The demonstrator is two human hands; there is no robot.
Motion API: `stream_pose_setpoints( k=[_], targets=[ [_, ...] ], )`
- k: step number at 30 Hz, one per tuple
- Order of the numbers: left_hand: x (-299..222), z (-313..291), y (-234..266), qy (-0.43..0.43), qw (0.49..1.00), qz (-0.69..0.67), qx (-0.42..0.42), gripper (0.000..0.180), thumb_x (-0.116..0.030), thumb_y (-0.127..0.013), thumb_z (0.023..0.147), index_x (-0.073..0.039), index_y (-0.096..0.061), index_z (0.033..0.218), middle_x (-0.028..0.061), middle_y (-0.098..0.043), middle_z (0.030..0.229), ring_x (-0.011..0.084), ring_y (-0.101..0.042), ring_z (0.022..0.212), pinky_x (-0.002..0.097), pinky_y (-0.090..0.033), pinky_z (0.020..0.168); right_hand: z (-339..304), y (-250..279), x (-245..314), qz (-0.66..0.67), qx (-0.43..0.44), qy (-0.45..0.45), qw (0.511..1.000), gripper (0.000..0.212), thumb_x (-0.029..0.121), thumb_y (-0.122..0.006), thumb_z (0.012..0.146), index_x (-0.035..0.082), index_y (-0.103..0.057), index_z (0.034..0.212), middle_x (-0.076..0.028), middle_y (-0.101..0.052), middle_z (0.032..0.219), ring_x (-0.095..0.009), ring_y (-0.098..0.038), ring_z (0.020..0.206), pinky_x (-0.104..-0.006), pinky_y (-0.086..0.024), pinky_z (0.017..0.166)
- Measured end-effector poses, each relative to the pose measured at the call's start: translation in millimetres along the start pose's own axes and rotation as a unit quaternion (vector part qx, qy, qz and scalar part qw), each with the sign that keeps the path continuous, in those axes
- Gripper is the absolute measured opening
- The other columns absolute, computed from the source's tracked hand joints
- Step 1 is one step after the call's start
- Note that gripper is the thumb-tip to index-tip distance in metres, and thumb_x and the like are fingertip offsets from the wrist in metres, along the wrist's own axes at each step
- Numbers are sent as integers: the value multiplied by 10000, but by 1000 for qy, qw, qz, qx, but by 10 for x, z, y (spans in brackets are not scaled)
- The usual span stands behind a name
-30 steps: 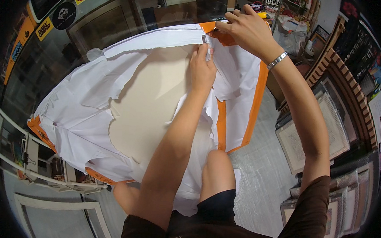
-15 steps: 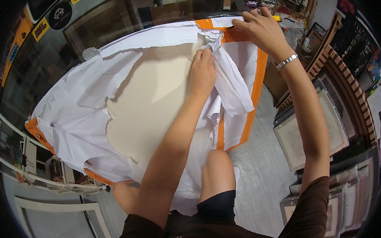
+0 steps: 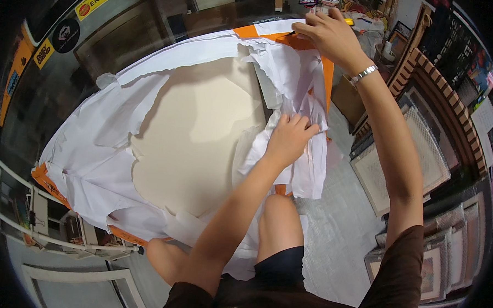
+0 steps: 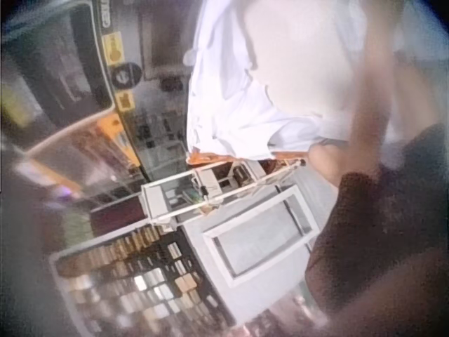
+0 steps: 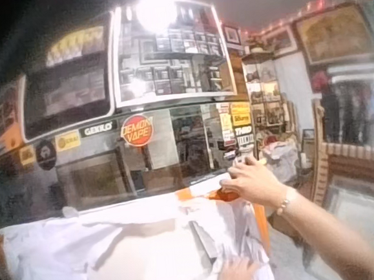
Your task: The person uses a utility knife to cut through the tape and paper packaging of a large flat item, revealing a black picture frame and then a larger wooden frame behind it. They lift the frames out of the packaging, set them aside, and then gather the discarded paper and bubble wrap into a bundle by hand.
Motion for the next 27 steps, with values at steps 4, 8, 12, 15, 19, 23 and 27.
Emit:
stream_pose_setpoints(
  k=[4, 8, 12, 15, 19, 23, 27],
  targets=[
    [-28, -345, -169, 30, 995, -70, 67, 262, -36, -620, 810, -101, -613, 1063, 72, -565, 927, 282, -577, 939, 416, -420, 810, -114, -125, -187, -61, -13, -4, 998, 235, 221, -578, 983, 241, -612, 1214, -7, -617, 1072, -192, -619, 1067, -400, -393, 989],
    [14, -716, -330, 94, 984, -130, 71, 336, 6, -621, 795, -84, -607, 1119, 104, -572, 1000, 302, -582, 1012, 437, -451, 815, -525, -279, -770, -85, 94, -112, 986, 275, 208, -572, 984, 251, -618, 1252, -26, -644, 1145, -214, -622, 1095, -415, -408, 967],
    [-344, -1069, -872, 123, 952, -234, 155, 334, 22, -603, 804, -61, -580, 1127, 139, -574, 1024, 346, -575, 1041, 451, -486, 850, -937, -146, -1029, 18, 9, -317, 948, 360, 404, -618, 981, 124, -602, 1207, -104, -698, 1145, -299, -679, 1058, -473, -455, 975],
    [-684, -1360, -1197, 151, 924, -292, 195, 293, 8, -602, 841, -57, -576, 1125, 147, -581, 1043, 356, -574, 1075, 445, -495, 871, -1292, -334, -697, 258, -17, -456, 852, 714, 633, -764, 814, -1, -613, 1107, -233, -718, 916, -400, -708, 838, -436, -539, 712],
    [-722, -1520, -1270, 218, 919, -260, 201, 247, -63, -631, 890, -67, -588, 1133, 132, -599, 1105, 325, -580, 1100, 450, -471, 893, -1608, -538, 181, 283, 28, -499, 819, 678, 552, -880, 720, 6, -635, 1037, -171, -724, 892, -297, -696, 778, -376, -540, 729],
    [-585, -1368, -505, 166, 971, -170, 23, 239, -143, -670, 896, -78, -617, 1120, 101, -630, 1146, 290, -598, 1067, 456, -439, 897, -1797, -582, 662, 211, 3, -498, 841, 795, 496, -899, 687, 44, -565, 1248, -112, -675, 995, -305, -680, 898, -402, -523, 734],
    [-92, -1336, 216, 270, 947, -119, -125, 288, -196, -715, 874, -56, -636, 1113, 131, -650, 1116, 315, -625, 1018, 452, -445, 906, -1890, -713, 795, 143, 8, -454, 880, 595, 316, -857, 750, 105, -586, 1236, -68, -659, 1032, -288, -640, 892, -388, -452, 758]
  ],
)
Point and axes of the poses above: each hand's wrist, its own z-axis towards the middle knuckle, its own y-axis out of the back of the hand, x = y × z, the point moved 9 cm from there along z, towards the middle knuckle
